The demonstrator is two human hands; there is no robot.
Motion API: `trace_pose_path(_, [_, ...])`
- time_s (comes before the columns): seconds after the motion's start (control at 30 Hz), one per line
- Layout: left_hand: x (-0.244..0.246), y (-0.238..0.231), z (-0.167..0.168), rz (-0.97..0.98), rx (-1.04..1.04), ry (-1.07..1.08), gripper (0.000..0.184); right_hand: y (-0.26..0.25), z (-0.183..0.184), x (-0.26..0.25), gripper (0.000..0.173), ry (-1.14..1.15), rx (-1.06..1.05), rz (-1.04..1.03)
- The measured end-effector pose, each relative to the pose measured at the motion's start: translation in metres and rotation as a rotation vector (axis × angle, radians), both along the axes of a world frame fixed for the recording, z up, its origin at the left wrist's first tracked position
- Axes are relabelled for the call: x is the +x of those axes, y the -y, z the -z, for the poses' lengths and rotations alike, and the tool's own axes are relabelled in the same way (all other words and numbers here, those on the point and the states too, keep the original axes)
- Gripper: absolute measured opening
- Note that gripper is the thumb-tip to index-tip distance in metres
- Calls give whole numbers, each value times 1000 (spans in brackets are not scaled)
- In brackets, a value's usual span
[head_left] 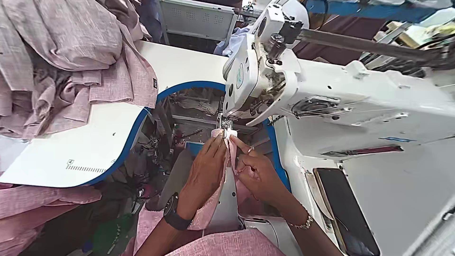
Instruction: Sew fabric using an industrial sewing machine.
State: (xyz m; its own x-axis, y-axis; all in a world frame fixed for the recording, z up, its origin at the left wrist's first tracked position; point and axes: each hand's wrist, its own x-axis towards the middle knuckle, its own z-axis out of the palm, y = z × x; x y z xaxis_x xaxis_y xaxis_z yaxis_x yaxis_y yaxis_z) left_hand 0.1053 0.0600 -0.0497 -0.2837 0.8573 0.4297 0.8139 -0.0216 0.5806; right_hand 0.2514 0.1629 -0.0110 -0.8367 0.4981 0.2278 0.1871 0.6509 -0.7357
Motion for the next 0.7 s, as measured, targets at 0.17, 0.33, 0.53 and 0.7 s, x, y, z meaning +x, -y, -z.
trace_pose_path(0.17, [0, 4, 1, 6, 65, 164, 38, 1, 9, -3, 20, -170, -409, -54])
trace_pose_path(0.33, [-2, -2, 2, 39, 122, 189, 30, 6, 15, -24, 17, -182, -328, 26])
trace_pose_path(0.53, [6, -9, 6, -34, 128, 132, 28, 7, 9, -17, 8, -134, -291, 104])
trace_pose_path(0.7, [4, -16, 4, -71, 155, 99, 27, 3, 10, -20, 10, -158, -305, 100])
